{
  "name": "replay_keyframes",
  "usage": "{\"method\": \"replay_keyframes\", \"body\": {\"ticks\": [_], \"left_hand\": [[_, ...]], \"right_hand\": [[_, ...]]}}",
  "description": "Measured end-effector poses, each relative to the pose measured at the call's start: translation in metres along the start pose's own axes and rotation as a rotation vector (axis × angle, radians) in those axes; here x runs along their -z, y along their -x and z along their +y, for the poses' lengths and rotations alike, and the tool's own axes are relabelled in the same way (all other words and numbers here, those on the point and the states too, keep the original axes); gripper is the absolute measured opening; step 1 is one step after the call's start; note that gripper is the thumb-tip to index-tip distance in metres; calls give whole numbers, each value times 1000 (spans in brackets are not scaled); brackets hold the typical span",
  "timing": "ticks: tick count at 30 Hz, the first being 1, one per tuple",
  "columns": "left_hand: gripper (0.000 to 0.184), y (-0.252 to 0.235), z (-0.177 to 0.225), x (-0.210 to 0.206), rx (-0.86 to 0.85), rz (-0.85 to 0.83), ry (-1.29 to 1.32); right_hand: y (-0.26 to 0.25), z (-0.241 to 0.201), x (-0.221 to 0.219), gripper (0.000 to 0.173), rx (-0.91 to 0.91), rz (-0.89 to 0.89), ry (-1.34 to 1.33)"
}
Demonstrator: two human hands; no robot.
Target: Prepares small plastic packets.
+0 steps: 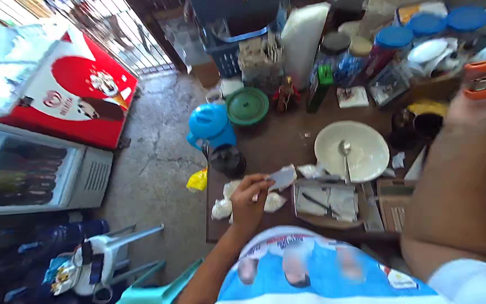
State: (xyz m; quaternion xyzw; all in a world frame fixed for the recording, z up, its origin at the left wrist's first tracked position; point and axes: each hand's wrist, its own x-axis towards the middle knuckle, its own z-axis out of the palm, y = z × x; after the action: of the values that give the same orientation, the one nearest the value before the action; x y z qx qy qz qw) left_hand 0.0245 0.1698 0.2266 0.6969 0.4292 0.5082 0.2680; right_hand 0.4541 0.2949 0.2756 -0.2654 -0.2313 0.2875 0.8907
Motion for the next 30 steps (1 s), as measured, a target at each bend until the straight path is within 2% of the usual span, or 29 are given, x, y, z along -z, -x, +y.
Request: {"method": "replay_keyframes", "body": {"ticks": [2, 4, 9, 13, 17, 21, 30], "left_hand": [[11, 11, -2, 9, 71, -32, 37], [15, 18, -4, 20, 118, -62, 73], [19, 38, -12, 48, 119, -88, 91], [18, 50, -15, 69, 5, -109, -1], [17, 59, -13, 83, -110, -97, -72], [18, 65, -14, 91, -197, -86, -105], [18, 70, -12, 86, -265, -92, -64]], "right_hand": [[61, 6, -34, 61, -181, -31, -104], [116, 20, -57, 67, -308, -88, -91], [235, 48, -88, 51, -519, -206, 197], [295, 66, -110, 39, -459, -334, 319], [338, 77, -129, 40, -321, -390, 433], [365, 76, -141, 30, -272, -365, 493], [377, 64, -141, 26, -217, -317, 541]]}}
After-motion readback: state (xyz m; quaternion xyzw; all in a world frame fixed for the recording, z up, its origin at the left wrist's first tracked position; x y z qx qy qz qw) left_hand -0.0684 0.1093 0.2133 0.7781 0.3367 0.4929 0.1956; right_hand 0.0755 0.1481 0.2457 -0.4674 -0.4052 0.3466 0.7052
